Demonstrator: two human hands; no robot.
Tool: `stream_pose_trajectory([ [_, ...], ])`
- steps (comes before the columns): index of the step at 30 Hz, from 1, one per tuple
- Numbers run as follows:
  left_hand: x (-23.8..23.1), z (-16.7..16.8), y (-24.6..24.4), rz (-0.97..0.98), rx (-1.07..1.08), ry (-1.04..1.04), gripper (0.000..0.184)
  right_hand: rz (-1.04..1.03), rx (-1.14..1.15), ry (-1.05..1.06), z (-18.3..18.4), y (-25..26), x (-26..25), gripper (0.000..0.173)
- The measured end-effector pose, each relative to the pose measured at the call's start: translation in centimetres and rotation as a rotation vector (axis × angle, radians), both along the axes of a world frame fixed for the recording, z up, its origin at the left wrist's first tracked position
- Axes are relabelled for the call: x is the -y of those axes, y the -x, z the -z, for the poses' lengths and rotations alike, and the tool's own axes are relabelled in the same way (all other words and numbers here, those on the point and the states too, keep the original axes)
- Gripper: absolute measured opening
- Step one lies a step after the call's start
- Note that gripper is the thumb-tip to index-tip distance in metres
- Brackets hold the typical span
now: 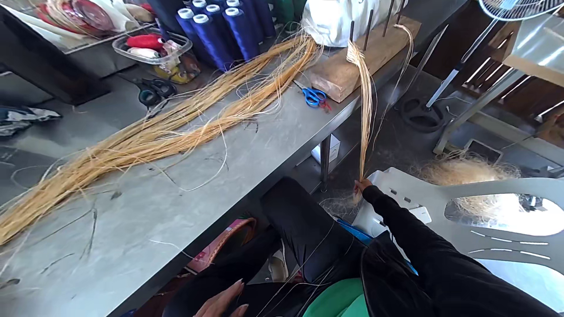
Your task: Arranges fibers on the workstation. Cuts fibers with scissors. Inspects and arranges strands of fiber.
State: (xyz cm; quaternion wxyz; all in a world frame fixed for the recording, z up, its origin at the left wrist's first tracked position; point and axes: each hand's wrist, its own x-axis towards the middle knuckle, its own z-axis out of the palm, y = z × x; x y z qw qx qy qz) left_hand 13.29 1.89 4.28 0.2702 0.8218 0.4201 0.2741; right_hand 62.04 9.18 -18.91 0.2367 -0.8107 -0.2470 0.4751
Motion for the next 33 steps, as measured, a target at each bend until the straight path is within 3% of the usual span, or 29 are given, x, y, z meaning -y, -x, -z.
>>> stream_pose_trajectory([
  [4, -2.2, -3.3, -8.1, 0.222, 0.101, -0.068, 0.025, -0.493, 0.142, 0.043, -2.5, 2.4, 1.7, 0.048],
  [6, -3.5, -2.9, -13.8, 0.334, 0.157, 0.052, 0.025, -0.609, 0.169, 0.029, -3.9, 4.4, 3.3, 0.048],
  [8, -5.2, -1.7, -19.1, 0.367, 0.053, 0.362, 0.037, -0.594, 0.165, -0.002, -5.8, 6.4, 5.1, 0.047],
  [10, -7.0, 0.2, -24.0, 0.331, -0.107, 0.641, 0.062, -0.564, 0.181, -0.028, -7.5, 8.0, 6.7, 0.045],
  [12, -8.0, 2.8, -27.6, 0.274, -0.188, 0.768, 0.082, -0.531, 0.162, -0.026, -9.1, 9.3, 7.9, 0.045],
  [15, -7.6, 6.1, -30.5, 0.201, -0.092, 0.924, 0.101, -0.484, 0.128, -0.086, -8.5, 10.1, 9.4, 0.043],
  [17, -7.0, 7.2, -31.2, 0.197, 0.094, 1.04, 0.092, -0.462, 0.114, -0.119, -7.3, 10.0, 9.9, 0.043],
  [20, -6.7, 7.4, -30.9, 0.262, 0.179, 1.097, 0.035, -0.473, 0.214, -0.112, -7.0, 8.6, 9.3, 0.041],
  [22, -7.0, 7.1, -30.5, 0.206, 0.171, 1.127, 0.036, -0.571, 0.338, -0.022, -9.1, 5.8, 8.4, 0.039],
  [24, -7.4, 7.1, -30.3, 0.092, 0.195, 1.165, 0.04, -0.661, 0.615, -0.169, -8.5, 0.5, 8.7, 0.035],
  [25, -7.6, 7.1, -30.3, 0.039, 0.223, 1.177, 0.039, -0.697, 0.673, -0.115, -10.3, -1.9, 8.6, 0.036],
  [27, -7.9, 7.0, -30.4, -0.043, 0.298, 1.176, 0.037, -0.752, 0.615, 0.319, -19.8, -4.5, 7.3, 0.042],
  [28, -8.0, 7.0, -30.4, -0.078, 0.329, 1.16, 0.036, -0.706, 0.617, 0.429, -23.8, -5.4, 7.0, 0.044],
  [33, -8.4, 7.5, -30.6, -0.26, 0.41, 1.013, 0.037, -0.378, 0.86, 0.469, -31.6, -11.5, 9.9, 0.04],
])
